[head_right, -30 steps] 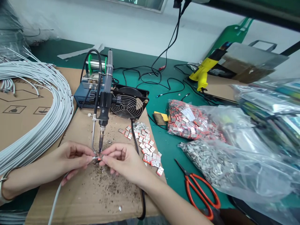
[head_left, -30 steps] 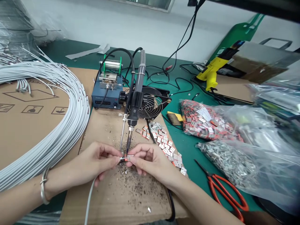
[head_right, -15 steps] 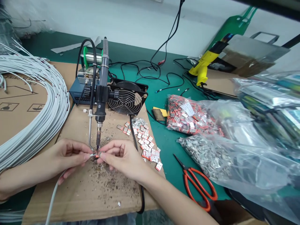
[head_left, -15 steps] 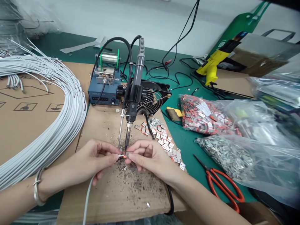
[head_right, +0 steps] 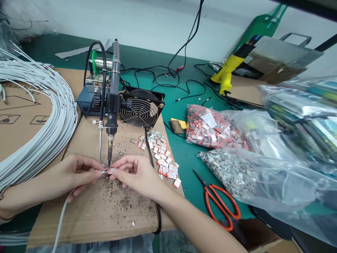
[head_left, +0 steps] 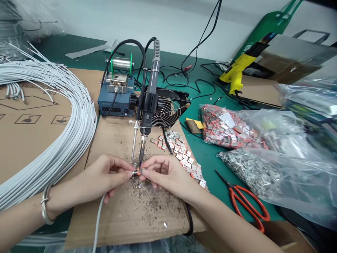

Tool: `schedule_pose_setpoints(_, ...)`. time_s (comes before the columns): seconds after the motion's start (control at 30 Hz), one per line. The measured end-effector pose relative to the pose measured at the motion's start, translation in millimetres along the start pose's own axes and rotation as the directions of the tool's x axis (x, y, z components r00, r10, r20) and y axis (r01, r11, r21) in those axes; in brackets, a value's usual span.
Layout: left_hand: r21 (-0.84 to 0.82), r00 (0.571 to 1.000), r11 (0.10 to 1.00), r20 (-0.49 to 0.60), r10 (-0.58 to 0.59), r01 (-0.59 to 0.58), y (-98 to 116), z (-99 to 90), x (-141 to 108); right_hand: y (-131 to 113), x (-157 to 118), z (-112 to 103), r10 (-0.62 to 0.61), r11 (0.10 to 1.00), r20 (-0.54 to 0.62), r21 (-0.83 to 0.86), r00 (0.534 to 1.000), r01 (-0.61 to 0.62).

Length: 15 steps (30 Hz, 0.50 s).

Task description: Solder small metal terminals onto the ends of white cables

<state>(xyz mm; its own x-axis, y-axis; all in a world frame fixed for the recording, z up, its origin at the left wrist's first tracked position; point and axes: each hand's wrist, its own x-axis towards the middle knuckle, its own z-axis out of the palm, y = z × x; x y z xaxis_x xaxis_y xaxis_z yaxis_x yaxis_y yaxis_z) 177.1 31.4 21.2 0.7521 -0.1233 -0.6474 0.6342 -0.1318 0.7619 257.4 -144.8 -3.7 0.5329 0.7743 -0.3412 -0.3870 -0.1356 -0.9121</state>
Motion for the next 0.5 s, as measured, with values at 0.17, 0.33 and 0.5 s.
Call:
schedule_pose_setpoints(0.17,0.036,1.000,0.999,0.010,0.026,-0.026,-2.8,-1.6,0.3,-1.9,-0.7,0.3,0.021,1.000,-0.006,-0.005,1.000,-0.021)
schedule_pose_setpoints(0.33,0.045,0.996,0.995,0.000,0.086,-0.085,-4.1,-2.4,1.7,-3.0,0.4,1.1,0.044,0.999,-0.024,-0.012,0.999,-0.044)
schedule_pose_setpoints(0.5,0.057,0.994,0.995,-0.066,0.086,-0.082,1.1,-0.7,1.9,-3.9,0.3,2.4,0.059,0.998,-0.038,-0.025,0.998,-0.060)
